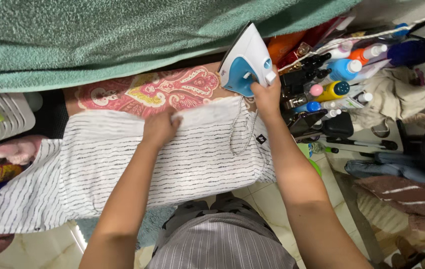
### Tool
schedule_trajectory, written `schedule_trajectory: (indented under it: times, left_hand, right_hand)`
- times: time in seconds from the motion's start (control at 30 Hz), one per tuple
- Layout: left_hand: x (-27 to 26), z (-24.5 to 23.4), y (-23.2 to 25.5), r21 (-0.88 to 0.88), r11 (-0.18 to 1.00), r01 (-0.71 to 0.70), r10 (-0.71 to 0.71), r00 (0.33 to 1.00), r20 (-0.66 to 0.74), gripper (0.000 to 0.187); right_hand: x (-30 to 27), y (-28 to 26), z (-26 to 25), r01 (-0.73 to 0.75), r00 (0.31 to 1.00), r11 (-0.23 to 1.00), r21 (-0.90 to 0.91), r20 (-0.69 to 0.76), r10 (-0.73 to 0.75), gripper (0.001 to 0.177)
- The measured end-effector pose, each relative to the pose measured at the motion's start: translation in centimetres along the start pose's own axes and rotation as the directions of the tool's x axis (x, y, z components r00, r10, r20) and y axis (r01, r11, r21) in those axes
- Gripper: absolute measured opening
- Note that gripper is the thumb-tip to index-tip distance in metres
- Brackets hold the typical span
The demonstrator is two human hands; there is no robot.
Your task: The person irons a striped shirt on a patterned ironing board. They repeatedly smooth the fabric, reposition the shirt, and use a handheld iron to press different sections, including the sleeves and body, before folding the garment.
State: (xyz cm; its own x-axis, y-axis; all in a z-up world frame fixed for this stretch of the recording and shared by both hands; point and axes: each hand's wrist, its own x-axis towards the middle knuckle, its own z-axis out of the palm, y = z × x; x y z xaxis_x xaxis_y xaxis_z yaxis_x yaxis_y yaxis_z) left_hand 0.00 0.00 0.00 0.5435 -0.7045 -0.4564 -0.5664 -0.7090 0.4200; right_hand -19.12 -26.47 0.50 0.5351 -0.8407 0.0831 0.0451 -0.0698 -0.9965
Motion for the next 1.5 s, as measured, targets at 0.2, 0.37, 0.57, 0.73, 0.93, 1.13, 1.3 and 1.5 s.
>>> schedule_trajectory:
  times: [0.2, 0.37, 0.57, 0.73, 0.93, 1.13, 1.3, 1.5]
  left_hand:
    - [-5.2, -0.4, -0.6, -0.314, 0.949, -0.014, 0.138, 0.916, 0.376, 0.061]
    - [-8.9, -1.0, -0.9, -0.49, 0.85, 0.195, 0.089, 0.863, 0.498, 0.062]
    - [-13.1, -0.1, -2.0, -0.81, 0.569, 0.142, 0.354, 0.847, 0.397, 0.055]
    - [-16.4, 0.2, -2.2, -0.938, 0.295, 0.181, 0.224, 0.941, 0.252, 0.046]
    - [-20.2, -2.5, -1.6, -0.991, 0.127, 0.042, 0.193, 0.979, 0.067, 0.042]
    - [-21.7, -5.6, -1.2, -0.789, 0.589, -0.175, 0.131, 0.984, -0.121, 0.035]
    - [-23.5, -8.6, -3.0, -0.642, 0.655, -0.398, 0.158, 0.904, -0.398, 0.028]
    - [-30.1, -8.7, -4.0, -0.148, 0.827, -0.543, 0.363, 0.716, -0.596, 0.057]
  right_hand:
    - [0.3, 3.4, 1.0, 0.02, 0.999, 0.979, 0.202, 0.035, -0.027, 0.059]
    - [-0.1, 6.3, 0.2, 0.013, 1.0, 0.988, 0.151, 0.019, -0.016, 0.065]
    - [-0.5, 6.5, -1.6, -0.051, 0.999, 0.999, -0.016, 0.011, 0.051, 0.058]
    - [-3.0, 5.3, -2.8, 0.027, 0.998, 0.91, -0.414, -0.04, -0.048, 0.065]
    - [-16.4, 2.8, -4.8, -0.298, 0.927, 0.945, 0.138, 0.277, 0.252, 0.031]
    - [-25.4, -0.7, -1.5, 0.461, 0.734, 0.766, -0.448, 0.678, -0.046, 0.031]
    - [-27.7, -3.9, 1.2, 0.058, 0.846, 0.847, -0.528, 0.476, 0.239, 0.022]
    - [-28.0, -11.1, 5.9, 0.161, 0.688, 0.914, -0.373, 0.706, 0.167, 0.016]
